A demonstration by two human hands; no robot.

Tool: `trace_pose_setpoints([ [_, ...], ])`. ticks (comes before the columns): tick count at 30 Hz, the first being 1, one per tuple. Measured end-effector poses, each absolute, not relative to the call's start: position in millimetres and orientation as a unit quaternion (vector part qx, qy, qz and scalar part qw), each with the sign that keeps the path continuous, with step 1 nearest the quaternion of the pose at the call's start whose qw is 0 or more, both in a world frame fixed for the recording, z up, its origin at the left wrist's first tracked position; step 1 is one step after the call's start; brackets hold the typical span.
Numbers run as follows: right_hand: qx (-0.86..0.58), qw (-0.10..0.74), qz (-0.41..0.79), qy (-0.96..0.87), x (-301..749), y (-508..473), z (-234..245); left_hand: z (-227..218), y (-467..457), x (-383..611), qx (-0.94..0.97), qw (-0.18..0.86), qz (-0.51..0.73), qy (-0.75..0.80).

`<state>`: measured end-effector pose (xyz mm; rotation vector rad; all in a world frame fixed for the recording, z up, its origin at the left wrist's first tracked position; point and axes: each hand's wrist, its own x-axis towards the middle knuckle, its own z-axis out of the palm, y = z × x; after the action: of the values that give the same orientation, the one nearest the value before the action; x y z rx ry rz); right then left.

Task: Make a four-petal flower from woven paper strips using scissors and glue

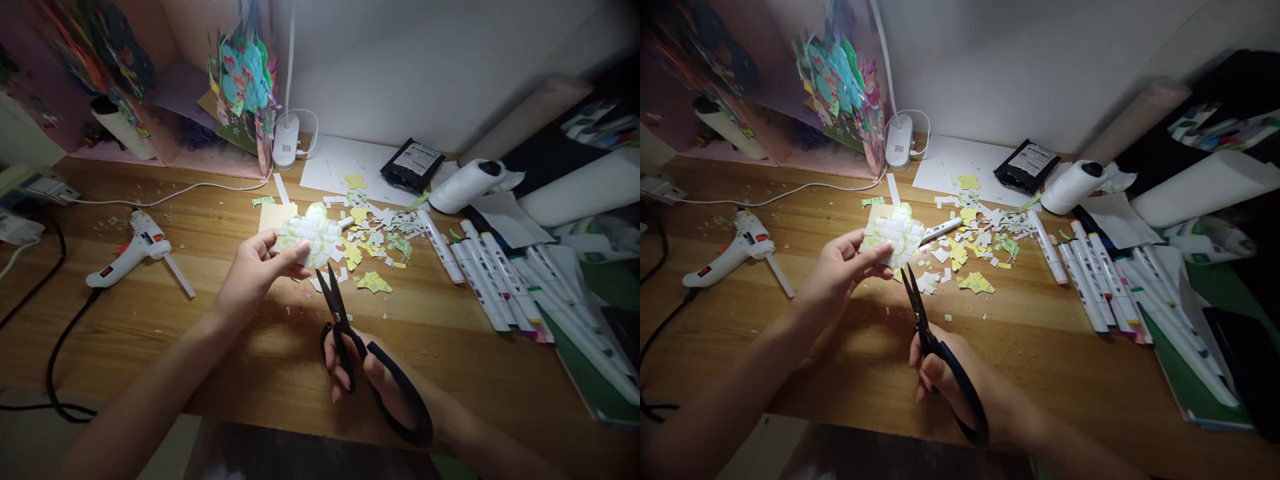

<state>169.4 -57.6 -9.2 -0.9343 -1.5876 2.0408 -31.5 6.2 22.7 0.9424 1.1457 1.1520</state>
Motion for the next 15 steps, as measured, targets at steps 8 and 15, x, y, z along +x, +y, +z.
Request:
trace_pose_setpoints([
  [8,-0.365,0.260,0.719,-0.530,164.1,-61.2,-13.2,21.2,-7.7,-9.2,0.378,0.636,0.456,0.494],
  [15,-0.342,0.275,0.743,-0.506,161.0,-64.0,-19.0,23.1,-13.1,-1.4,0.349,0.612,0.490,0.514],
])
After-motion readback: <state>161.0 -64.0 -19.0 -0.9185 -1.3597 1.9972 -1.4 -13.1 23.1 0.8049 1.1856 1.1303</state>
